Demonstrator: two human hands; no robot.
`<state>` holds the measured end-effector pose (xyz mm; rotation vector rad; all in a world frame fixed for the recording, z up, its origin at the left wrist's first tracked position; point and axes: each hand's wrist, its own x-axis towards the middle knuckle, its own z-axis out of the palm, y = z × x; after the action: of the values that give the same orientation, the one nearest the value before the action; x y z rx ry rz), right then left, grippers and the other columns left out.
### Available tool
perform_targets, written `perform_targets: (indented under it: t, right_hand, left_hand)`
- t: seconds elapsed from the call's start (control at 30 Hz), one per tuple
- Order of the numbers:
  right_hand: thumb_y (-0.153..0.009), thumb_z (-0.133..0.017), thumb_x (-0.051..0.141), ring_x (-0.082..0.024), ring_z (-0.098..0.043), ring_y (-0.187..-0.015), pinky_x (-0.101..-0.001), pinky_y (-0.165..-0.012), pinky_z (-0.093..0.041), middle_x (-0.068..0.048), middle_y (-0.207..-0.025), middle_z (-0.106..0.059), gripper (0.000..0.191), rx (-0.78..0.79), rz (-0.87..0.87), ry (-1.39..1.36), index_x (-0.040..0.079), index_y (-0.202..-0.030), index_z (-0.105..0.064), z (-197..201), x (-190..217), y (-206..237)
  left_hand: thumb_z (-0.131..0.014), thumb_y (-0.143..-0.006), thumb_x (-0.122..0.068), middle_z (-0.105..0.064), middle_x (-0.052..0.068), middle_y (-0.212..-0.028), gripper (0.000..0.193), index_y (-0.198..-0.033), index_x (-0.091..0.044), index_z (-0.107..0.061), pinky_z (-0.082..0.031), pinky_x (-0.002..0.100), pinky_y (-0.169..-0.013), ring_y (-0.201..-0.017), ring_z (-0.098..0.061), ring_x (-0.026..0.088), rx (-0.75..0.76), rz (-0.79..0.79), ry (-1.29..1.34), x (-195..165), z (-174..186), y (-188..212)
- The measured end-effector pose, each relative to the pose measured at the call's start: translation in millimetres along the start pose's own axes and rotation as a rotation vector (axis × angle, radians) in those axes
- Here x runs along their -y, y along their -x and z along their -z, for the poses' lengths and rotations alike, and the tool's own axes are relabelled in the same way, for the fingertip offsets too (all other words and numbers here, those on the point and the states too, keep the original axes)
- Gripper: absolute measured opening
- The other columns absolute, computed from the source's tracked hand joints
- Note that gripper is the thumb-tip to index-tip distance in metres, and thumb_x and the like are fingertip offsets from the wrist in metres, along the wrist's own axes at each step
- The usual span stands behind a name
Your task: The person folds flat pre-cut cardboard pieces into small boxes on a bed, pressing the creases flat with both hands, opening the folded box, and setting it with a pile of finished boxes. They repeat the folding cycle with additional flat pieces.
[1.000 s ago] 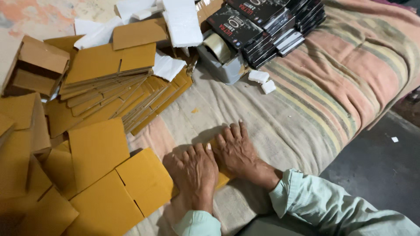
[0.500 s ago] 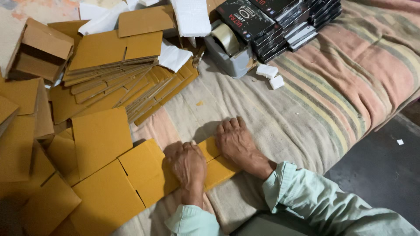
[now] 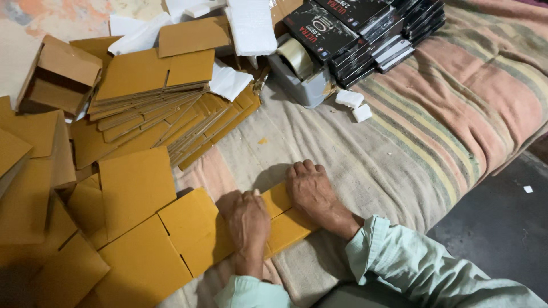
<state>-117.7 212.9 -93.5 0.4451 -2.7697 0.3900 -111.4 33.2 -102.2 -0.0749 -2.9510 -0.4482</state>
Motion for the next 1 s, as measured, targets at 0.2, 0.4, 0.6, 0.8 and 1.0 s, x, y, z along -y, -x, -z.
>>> perform_targets:
  t: [0.2, 0.4, 0.6, 0.8, 1.0]
  right_hand:
    - [-0.081, -0.055, 0.011, -0.034, -0.058, -0.096, -0.044, -0.078, -0.048, -0.019, -0.1, -0.061, 0.031, -0.002, -0.041, -0.022, -0.003, -0.109, -0.059, -1.5, -1.5, 0.1]
    - [-0.086, -0.058, 0.018, -0.039, -0.057, -0.096, -0.0463, -0.081, -0.047, -0.022, -0.099, -0.062, 0.027, -0.114, -0.083, -0.214, -0.002, -0.104, -0.058, -5.3, -2.4, 0.8]
    - [-0.083, -0.057, 0.013, -0.036, -0.059, -0.096, -0.0443, -0.091, -0.046, -0.019, -0.093, -0.062, 0.027, 0.026, -0.032, -0.125, -0.001, -0.106, -0.059, -3.8, -6.6, 0.1]
    - [-0.077, -0.061, 0.029, -0.037, -0.065, -0.091, -0.0576, -0.096, -0.044, -0.019, -0.088, -0.068, 0.038, 0.081, 0.192, 0.148, 0.001, -0.101, -0.068, -15.2, 28.0, -15.2]
    - [-0.09, -0.066, 0.029, -0.037, -0.066, -0.077, -0.0467, -0.073, -0.051, -0.019, -0.08, -0.067, 0.028, 0.049, 0.301, -0.252, 0.002, -0.083, -0.069, -31.2, 49.2, -33.7]
  left_hand:
    - [-0.041, -0.107, -0.031, -0.07, 0.02, -0.104, 0.038, -0.1, -0.004, -0.067, -0.049, 0.05, -0.094, -0.099, -0.067, 0.036, 0.177, 0.04, -0.093, -15.5, 10.7, -8.7]
    - [-0.041, -0.098, -0.019, -0.069, 0.019, -0.117, 0.031, -0.115, -0.003, -0.061, -0.044, 0.05, -0.1, -0.113, -0.064, 0.036, 0.004, -0.243, -0.032, -57.4, -2.5, -8.0]
    - [-0.041, -0.105, -0.03, -0.069, 0.019, -0.117, 0.037, -0.117, -0.005, -0.064, -0.043, 0.05, -0.103, -0.112, -0.063, 0.036, 0.167, -0.011, -0.038, -16.8, 6.1, 1.8]
    - [-0.04, -0.106, -0.033, -0.069, 0.025, -0.117, 0.043, -0.116, -0.002, -0.068, -0.049, 0.051, -0.096, -0.108, -0.065, 0.042, 0.046, 0.145, 0.129, 18.6, -21.8, 7.0]
    - [-0.038, -0.109, -0.032, -0.065, 0.034, -0.119, 0.047, -0.123, 0.006, -0.061, -0.05, 0.051, -0.093, -0.11, -0.063, 0.047, -0.012, 0.206, 0.588, 54.0, -69.0, 7.2]
